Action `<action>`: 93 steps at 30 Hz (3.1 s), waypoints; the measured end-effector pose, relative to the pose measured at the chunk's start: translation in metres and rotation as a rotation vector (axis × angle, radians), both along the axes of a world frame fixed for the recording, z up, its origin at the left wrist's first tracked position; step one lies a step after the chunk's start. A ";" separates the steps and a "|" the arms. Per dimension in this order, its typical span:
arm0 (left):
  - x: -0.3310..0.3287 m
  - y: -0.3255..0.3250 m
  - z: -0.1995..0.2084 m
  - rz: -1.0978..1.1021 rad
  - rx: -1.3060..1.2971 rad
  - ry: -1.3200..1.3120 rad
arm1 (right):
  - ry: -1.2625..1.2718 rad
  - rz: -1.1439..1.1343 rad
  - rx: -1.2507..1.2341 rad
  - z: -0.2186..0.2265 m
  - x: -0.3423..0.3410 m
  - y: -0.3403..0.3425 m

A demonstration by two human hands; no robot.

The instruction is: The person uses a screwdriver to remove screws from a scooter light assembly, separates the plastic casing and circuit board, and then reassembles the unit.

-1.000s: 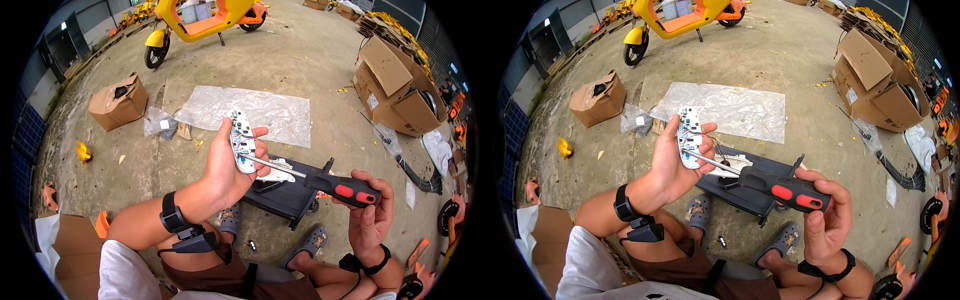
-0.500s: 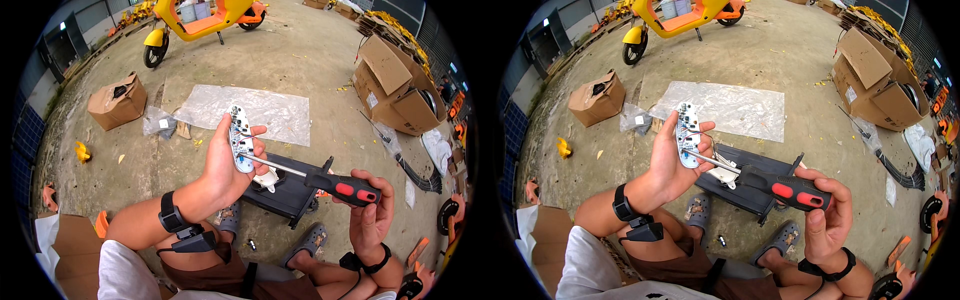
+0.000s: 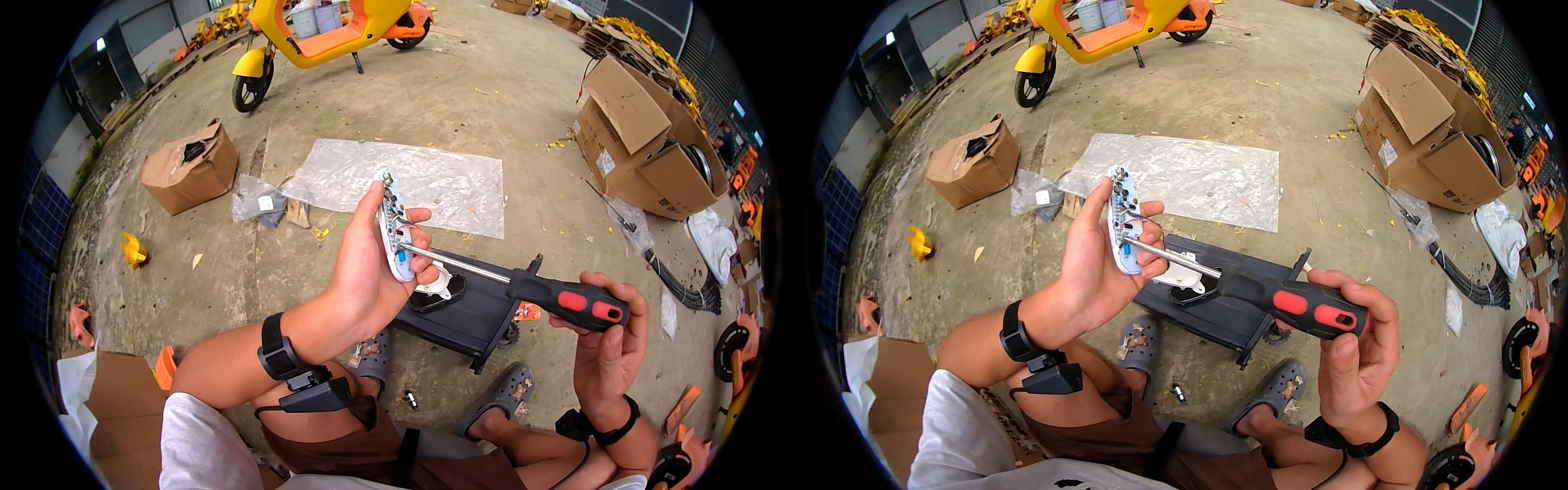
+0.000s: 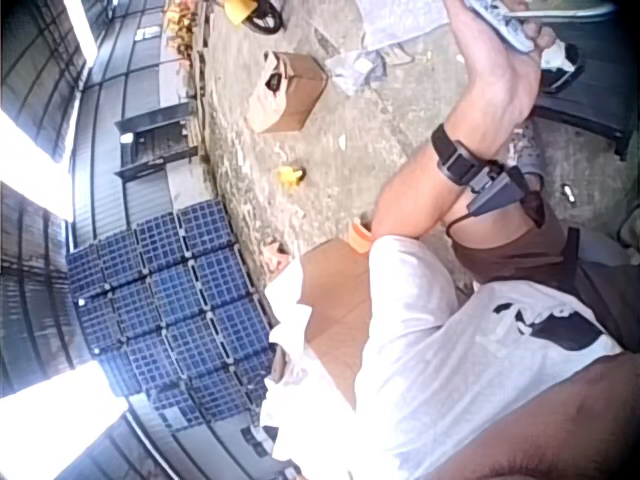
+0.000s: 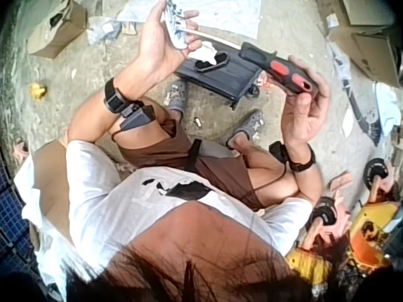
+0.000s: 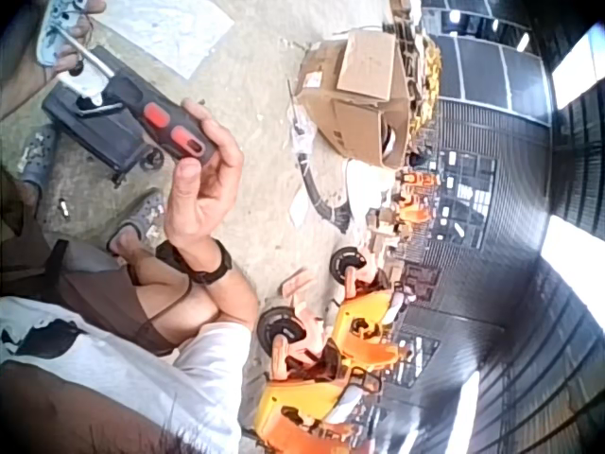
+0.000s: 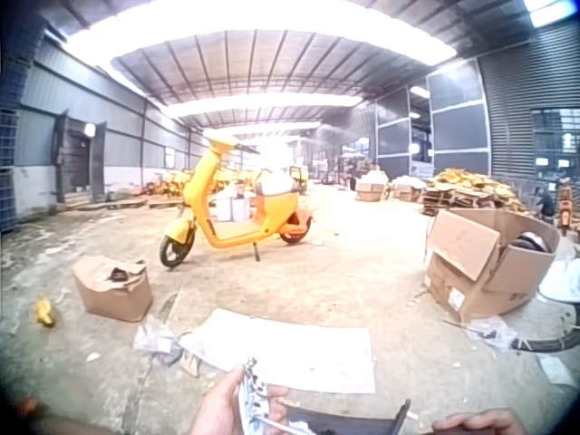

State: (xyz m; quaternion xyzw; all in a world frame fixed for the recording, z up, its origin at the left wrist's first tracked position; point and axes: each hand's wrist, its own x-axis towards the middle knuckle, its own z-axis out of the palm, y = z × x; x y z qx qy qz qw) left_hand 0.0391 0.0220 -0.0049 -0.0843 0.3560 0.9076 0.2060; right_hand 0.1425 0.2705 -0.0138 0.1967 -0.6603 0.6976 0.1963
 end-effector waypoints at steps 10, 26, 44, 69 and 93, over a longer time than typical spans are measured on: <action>0.002 0.000 0.002 0.016 0.013 -0.013 | 0.004 -0.004 -0.026 0.002 0.000 0.000; 0.001 -0.001 -0.002 -0.042 0.011 -0.005 | -0.060 -0.001 -0.137 0.005 -0.001 -0.002; 0.002 -0.001 -0.001 -0.026 0.001 -0.028 | -0.031 -0.011 -0.176 0.003 -0.004 0.001; 0.001 -0.001 -0.005 0.012 -0.164 0.151 | -0.104 -0.101 -0.220 -0.002 -0.013 0.007; 0.003 0.016 0.001 -0.081 -0.258 0.125 | -0.008 -0.320 -0.121 -0.002 -0.003 0.037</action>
